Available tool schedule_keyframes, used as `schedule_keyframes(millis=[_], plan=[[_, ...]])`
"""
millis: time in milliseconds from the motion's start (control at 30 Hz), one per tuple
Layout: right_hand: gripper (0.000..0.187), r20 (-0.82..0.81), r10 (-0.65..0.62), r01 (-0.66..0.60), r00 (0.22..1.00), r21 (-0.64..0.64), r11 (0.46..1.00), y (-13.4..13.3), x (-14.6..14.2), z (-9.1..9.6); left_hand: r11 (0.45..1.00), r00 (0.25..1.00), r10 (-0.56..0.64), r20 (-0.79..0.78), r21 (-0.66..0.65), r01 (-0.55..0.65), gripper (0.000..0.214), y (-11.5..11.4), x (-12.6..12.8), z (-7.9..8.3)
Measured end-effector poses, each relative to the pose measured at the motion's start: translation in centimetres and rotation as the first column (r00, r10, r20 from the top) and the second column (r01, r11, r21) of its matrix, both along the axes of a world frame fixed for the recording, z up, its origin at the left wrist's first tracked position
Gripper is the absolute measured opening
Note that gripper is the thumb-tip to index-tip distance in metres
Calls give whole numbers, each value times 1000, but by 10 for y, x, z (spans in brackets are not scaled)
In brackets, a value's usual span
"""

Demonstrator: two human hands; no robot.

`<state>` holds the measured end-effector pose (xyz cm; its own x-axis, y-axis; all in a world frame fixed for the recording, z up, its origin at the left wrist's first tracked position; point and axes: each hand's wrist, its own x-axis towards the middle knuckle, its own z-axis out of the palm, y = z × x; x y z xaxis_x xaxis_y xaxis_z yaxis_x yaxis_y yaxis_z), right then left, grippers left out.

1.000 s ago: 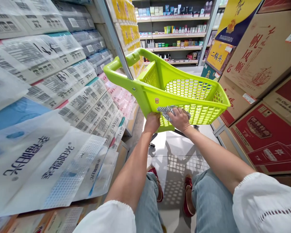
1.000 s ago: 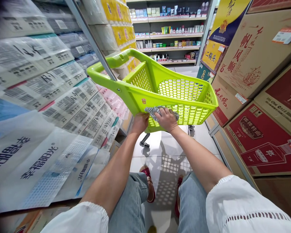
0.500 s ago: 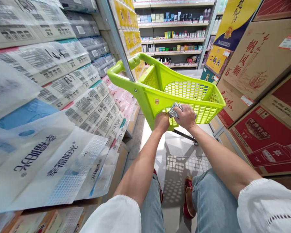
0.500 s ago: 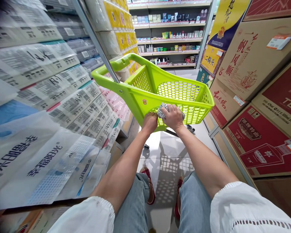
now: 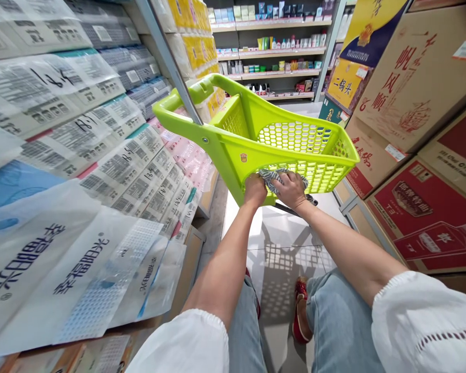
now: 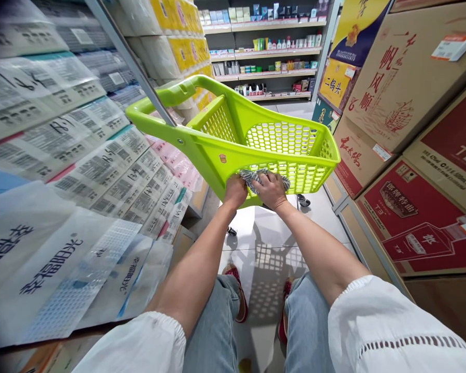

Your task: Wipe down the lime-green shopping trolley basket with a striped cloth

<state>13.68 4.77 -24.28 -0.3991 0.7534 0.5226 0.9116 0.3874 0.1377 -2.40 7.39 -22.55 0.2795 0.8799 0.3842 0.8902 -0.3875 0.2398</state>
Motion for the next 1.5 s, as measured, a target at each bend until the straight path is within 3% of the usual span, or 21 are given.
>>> schedule_keyframes(millis=[133,233,300,500,600,700,867,1000,1100,1333,1500], plan=[[31,123,123,-101,985,-172,980,-17,4,-26,1000,1000,-20,-7,15,20,26,-3,-2,-1],[31,163,177,-143,971,-202,969,-21,6,-30,999,1000,-26,-11,25,26,31,-5,-4,-2],[29,145,144,-124,979,-138,983,-18,6,-19,999,999,-31,-19,31,32,31,-5,-5,-2],[35,-30,-12,16,999,120,993,-5,1,46,999,998,-12,-63,51,16,26,-9,-2,4],[35,-85,-35,50,996,189,981,-5,0,53,998,998,-16,-55,54,19,30,-10,-1,6],[33,-28,-14,18,1000,138,990,-9,2,33,999,999,-17,-39,35,18,26,-11,-3,6],[32,101,28,-20,995,-74,997,-20,3,-18,1000,999,-19,-38,7,20,27,-10,-4,5],[31,145,107,-84,984,-160,984,-22,1,-28,1000,1000,-15,-4,3,15,33,-11,-3,6],[29,94,66,-56,993,-100,993,-16,0,-10,1000,1000,-14,-16,4,14,30,-11,-2,6],[33,-182,-77,112,980,189,976,-2,0,64,1000,999,3,-41,31,-2,31,-10,-1,5],[32,-254,-79,147,964,261,954,-4,2,83,997,996,-23,-83,69,29,35,-22,-1,16]])
